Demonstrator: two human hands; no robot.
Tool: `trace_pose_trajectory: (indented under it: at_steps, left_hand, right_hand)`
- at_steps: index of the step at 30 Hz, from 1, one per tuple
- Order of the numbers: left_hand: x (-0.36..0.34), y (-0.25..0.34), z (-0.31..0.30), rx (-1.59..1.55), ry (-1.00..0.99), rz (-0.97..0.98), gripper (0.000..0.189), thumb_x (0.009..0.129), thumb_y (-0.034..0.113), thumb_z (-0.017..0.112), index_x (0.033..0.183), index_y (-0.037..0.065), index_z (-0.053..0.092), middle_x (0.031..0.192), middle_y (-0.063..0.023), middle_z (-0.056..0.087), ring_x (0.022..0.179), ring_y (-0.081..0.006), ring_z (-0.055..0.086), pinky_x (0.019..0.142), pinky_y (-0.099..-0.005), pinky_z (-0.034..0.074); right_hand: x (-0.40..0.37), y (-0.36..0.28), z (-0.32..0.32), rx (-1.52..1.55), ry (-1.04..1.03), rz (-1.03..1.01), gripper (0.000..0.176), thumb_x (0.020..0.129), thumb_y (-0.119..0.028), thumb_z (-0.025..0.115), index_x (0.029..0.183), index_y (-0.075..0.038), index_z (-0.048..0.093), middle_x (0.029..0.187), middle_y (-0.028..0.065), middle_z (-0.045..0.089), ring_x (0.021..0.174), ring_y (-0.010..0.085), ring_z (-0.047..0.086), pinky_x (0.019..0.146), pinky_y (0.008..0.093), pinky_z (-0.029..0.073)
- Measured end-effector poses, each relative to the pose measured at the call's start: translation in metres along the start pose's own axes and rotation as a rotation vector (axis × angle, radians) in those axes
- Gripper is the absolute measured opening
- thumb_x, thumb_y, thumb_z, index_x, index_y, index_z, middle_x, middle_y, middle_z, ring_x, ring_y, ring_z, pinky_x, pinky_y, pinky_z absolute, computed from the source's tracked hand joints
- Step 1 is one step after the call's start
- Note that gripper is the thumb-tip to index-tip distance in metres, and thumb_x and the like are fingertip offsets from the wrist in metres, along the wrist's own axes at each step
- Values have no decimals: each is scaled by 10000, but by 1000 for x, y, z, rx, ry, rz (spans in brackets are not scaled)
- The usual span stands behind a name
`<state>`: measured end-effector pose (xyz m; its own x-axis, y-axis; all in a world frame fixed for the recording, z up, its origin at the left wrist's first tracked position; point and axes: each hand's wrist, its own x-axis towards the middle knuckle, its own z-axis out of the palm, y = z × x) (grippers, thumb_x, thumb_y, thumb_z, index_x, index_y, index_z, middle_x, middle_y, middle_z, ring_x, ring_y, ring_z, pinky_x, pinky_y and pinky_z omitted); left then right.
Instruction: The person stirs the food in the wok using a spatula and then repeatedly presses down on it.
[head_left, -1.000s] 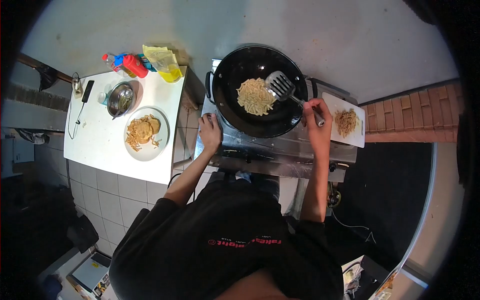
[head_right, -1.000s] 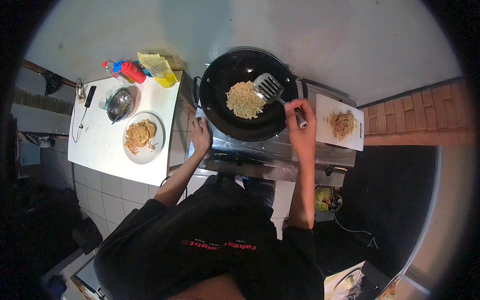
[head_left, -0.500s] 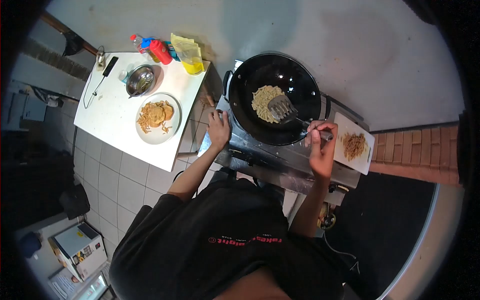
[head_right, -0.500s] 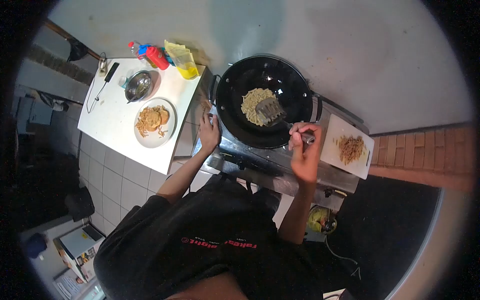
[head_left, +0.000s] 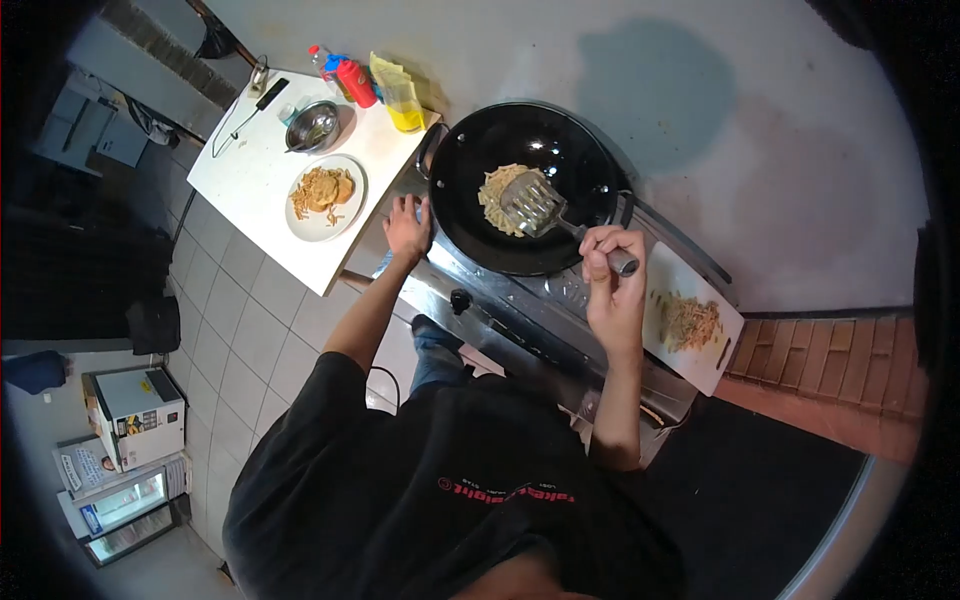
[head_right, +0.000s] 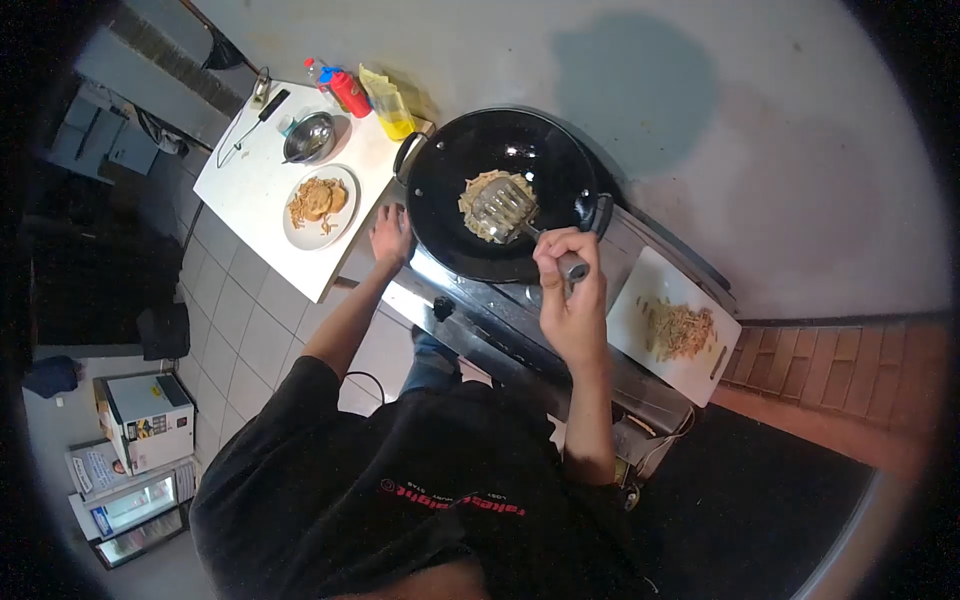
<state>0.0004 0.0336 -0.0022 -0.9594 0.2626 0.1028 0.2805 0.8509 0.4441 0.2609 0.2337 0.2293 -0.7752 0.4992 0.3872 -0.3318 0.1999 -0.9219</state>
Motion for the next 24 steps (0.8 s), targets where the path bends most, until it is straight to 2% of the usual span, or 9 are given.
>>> trace_pose_trajectory:
  at_steps: [6, 9, 13, 15, 16, 19, 22, 23, 24]
  left_hand:
    - [1, -4, 5, -16, 28, -8, 408, 1017, 493, 432, 1121, 132, 592, 1183, -145, 561, 1155, -348, 568, 975, -551, 397]
    - [0, -3, 0, -51, 35, 16, 420, 1017, 484, 436, 1146, 115, 588, 1189, -155, 552, 1149, -354, 574, 971, -542, 403]
    - [1, -5, -5, -105, -5, 52, 429, 1018, 479, 435, 1149, 103, 594, 1189, -155, 547, 1162, -355, 566, 969, -534, 405]
    - [3, -3, 1, -147, -31, 69, 434, 1018, 482, 433, 1144, 101, 597, 1187, -156, 545, 1166, -356, 563, 972, -532, 405]
    - [3, -6, 3, -156, -32, 68, 453, 1021, 483, 428, 1162, 87, 595, 1216, -167, 542, 1173, -367, 559, 973, -541, 402]
    - [4, -9, 3, -175, -58, 56, 511, 1029, 477, 413, 1224, 38, 584, 1306, -216, 525, 1195, -406, 544, 981, -563, 391]
    - [3, -10, 3, -179, -29, 61, 500, 1033, 466, 405, 1230, 38, 573, 1280, -207, 536, 1203, -409, 538, 986, -568, 407]
    - [3, -11, 7, -172, 17, 82, 479, 1034, 457, 413, 1182, 34, 583, 1252, -205, 543, 1181, -407, 548, 977, -561, 408]
    - [3, -12, 9, -181, 12, 74, 479, 1034, 457, 413, 1182, 34, 583, 1252, -205, 543, 1181, -407, 548, 977, -561, 408]
  right_hand:
    - [-14, -13, -2, -98, 48, -62, 114, 1015, -59, 536, 999, -35, 426, 944, 115, 569, 881, 186, 564, 815, 300, 477]
    - [-13, -7, 10, -180, 144, -47, 111, 1015, -47, 516, 1003, -37, 406, 989, 112, 562, 902, 180, 549, 858, 303, 465]
    - [5, 1, 20, -350, 255, -76, 109, 1018, -65, 507, 1027, -31, 404, 934, 139, 579, 883, 216, 576, 859, 342, 481]
    - [24, -7, 22, -570, 211, -3, 108, 1025, -91, 497, 1055, -32, 413, 884, 152, 611, 835, 257, 622, 820, 359, 496]
    - [32, -9, 24, -586, 219, 10, 108, 1025, -91, 497, 1055, -32, 413, 884, 152, 611, 835, 257, 622, 820, 359, 496]
    - [59, -16, 31, -730, 161, 76, 137, 1021, -156, 516, 1080, -65, 433, 768, 156, 624, 737, 360, 661, 710, 410, 501]
    - [78, -9, 33, -820, 81, 119, 156, 1020, -184, 529, 1079, -73, 437, 743, 156, 623, 737, 400, 649, 697, 438, 493]
    - [84, -9, 35, -875, 46, 138, 162, 1016, -188, 529, 1076, -67, 439, 766, 180, 643, 770, 441, 642, 687, 487, 480]
    - [88, -6, 37, -884, 37, 140, 162, 1016, -188, 529, 1076, -67, 439, 766, 180, 643, 770, 441, 642, 687, 487, 480]
